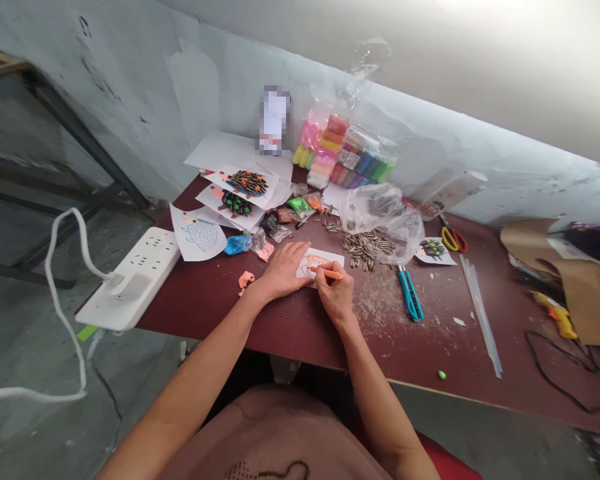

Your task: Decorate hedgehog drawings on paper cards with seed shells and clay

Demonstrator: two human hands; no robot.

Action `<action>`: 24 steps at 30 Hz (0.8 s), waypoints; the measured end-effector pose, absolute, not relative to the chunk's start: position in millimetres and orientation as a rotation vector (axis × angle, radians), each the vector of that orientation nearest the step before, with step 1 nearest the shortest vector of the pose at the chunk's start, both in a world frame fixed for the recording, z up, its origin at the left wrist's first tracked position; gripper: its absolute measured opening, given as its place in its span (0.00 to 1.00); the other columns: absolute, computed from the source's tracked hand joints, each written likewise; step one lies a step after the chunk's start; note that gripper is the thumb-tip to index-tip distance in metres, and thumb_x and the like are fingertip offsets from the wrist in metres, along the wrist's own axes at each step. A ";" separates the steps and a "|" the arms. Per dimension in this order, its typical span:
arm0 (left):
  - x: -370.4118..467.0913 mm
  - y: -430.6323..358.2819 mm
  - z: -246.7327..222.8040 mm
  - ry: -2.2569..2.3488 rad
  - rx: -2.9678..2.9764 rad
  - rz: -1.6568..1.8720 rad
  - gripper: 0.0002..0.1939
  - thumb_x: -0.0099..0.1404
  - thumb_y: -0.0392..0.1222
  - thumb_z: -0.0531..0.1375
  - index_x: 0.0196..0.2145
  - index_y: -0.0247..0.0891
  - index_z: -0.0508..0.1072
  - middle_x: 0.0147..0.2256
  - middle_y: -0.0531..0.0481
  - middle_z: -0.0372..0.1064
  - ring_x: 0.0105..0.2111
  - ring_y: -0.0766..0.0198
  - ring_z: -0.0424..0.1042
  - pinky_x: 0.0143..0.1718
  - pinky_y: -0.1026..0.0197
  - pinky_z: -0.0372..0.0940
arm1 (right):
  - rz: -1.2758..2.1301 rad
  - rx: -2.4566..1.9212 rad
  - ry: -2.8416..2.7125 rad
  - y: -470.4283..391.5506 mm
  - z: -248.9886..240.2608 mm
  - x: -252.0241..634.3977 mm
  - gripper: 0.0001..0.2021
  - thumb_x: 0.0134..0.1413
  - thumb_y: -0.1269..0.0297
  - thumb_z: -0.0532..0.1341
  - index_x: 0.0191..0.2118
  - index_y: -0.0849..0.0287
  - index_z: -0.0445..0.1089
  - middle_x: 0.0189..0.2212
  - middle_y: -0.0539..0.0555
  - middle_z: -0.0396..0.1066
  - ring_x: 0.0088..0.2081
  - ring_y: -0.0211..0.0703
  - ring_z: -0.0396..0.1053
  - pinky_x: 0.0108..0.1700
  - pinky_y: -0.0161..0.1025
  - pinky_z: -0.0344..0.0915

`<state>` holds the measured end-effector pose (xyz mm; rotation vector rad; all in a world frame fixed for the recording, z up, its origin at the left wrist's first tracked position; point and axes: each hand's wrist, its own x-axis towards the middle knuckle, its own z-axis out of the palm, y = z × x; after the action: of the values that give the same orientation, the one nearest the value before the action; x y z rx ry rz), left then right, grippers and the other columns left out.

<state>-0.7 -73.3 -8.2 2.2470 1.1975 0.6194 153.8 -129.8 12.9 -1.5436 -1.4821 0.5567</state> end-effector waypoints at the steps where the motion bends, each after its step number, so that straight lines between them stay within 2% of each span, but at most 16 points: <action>1: -0.6 -73.2 -8.5 1.195 2.247 0.626 0.39 0.63 0.48 0.64 0.67 0.34 0.60 0.65 0.34 0.62 0.65 0.45 0.61 0.67 0.42 0.56 | 0.564 -1.543 -1.478 -129.9 13.2 153.4 0.09 0.56 0.59 0.57 0.28 0.55 0.68 0.24 0.50 0.72 0.24 0.39 0.67 0.30 0.35 0.64; 6: -0.4 -73.0 -10.3 1.192 2.236 0.641 0.39 0.61 0.47 0.65 0.67 0.36 0.60 0.65 0.35 0.63 0.65 0.46 0.61 0.67 0.42 0.56 | 0.582 -1.517 -1.450 -129.9 15.8 152.7 0.10 0.55 0.57 0.58 0.28 0.55 0.69 0.24 0.50 0.72 0.23 0.38 0.66 0.28 0.35 0.63; 12: -0.9 -73.4 -8.6 1.201 2.229 0.608 0.41 0.60 0.47 0.65 0.68 0.35 0.59 0.65 0.35 0.61 0.66 0.46 0.59 0.68 0.42 0.54 | 0.490 -1.564 -1.397 -129.9 15.0 156.3 0.10 0.54 0.58 0.57 0.26 0.55 0.65 0.21 0.48 0.69 0.21 0.37 0.64 0.27 0.35 0.62; 24: -0.7 -73.5 -8.6 1.190 2.226 0.637 0.40 0.60 0.45 0.66 0.67 0.36 0.60 0.65 0.36 0.62 0.65 0.46 0.61 0.67 0.42 0.55 | 0.457 -1.591 -1.451 -127.8 11.7 159.1 0.09 0.57 0.58 0.57 0.29 0.56 0.68 0.24 0.50 0.72 0.22 0.38 0.65 0.29 0.36 0.63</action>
<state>-0.7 -73.5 -8.6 2.2258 1.1904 0.6373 159.1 -127.8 11.7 -1.5908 -1.4511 0.4570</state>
